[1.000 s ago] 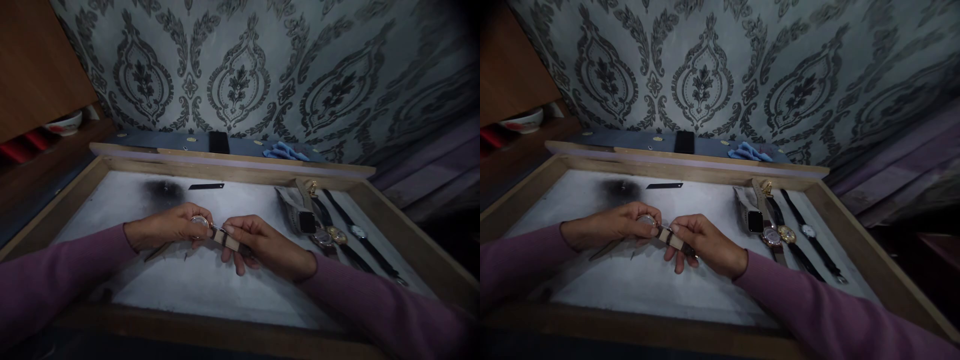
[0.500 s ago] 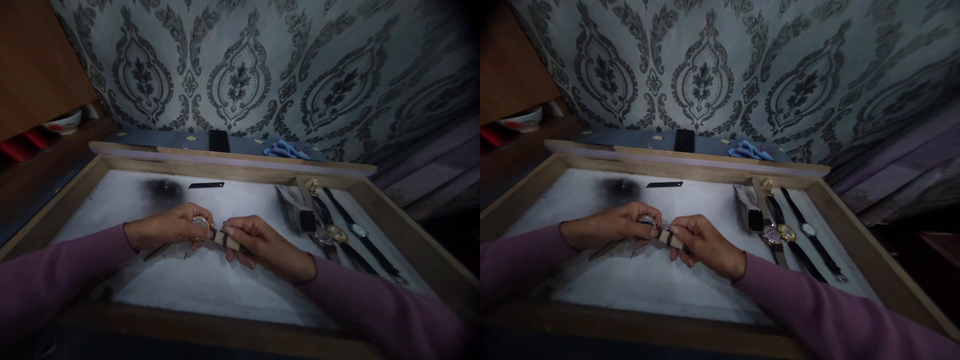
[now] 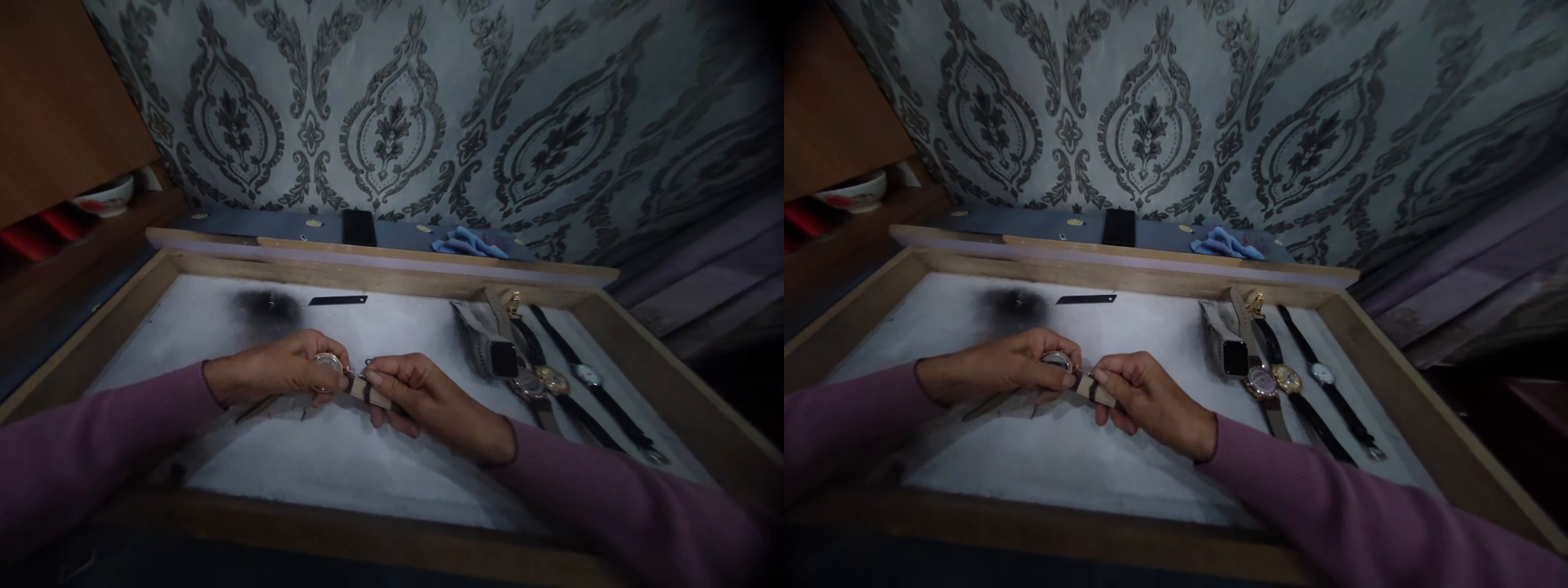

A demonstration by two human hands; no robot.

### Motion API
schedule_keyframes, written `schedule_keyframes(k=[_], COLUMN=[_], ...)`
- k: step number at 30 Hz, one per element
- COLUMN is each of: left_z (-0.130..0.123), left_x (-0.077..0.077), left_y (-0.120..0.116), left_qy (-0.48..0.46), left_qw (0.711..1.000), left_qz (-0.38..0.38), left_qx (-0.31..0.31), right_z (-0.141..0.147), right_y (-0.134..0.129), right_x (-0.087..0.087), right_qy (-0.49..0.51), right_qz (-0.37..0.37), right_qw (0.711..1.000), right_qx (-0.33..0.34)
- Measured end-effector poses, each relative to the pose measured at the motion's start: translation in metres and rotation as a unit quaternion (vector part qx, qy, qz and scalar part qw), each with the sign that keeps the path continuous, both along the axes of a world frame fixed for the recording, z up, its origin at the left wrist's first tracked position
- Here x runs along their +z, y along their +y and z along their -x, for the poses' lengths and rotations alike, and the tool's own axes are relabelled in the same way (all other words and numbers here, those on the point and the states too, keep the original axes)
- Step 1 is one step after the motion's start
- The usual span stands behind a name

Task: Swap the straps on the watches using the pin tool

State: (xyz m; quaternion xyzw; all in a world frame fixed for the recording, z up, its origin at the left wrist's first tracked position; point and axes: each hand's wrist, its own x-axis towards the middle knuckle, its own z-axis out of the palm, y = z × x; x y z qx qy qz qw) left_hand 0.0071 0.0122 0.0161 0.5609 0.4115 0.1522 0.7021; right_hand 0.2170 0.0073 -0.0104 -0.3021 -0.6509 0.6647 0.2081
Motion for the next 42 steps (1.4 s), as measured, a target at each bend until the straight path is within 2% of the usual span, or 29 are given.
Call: schedule_keyframes(k=[12,19,26,35,42], left_z=[0.0021,0.0026,0.0051,0.0040,0.0025], left_x=[-0.0064,-0.0049,-0.0071,-0.0034,0.0019], left_y=[0.0031,0.0033,0.0036,0.0046,0.0038], left_qy=[0.007,0.009,0.023,0.024,0.045], left_qw=[0.999,0.999,0.995,0.995,0.997], left_qz=[-0.025,-0.031,-0.083,-0.074,-0.038], left_qx=[-0.019,-0.030,-0.049,-0.056,-0.039], right_z=[0.0004,0.0010,0.0017,0.0028,0.0032], right_y=[-0.0017,-0.0031,-0.0053,-0.0048,-0.0048], right_x=[0.0002,0.0025,0.0068,0.0057,0.0068], right_qy=[-0.018,-0.023,-0.049,-0.049,-0.045], right_qz=[-0.019,-0.025,-0.025,-0.020,-0.024], right_qw=[1.000,0.999,0.998,0.998,0.998], right_qx=[-0.007,-0.010,-0.021,-0.024,-0.022])
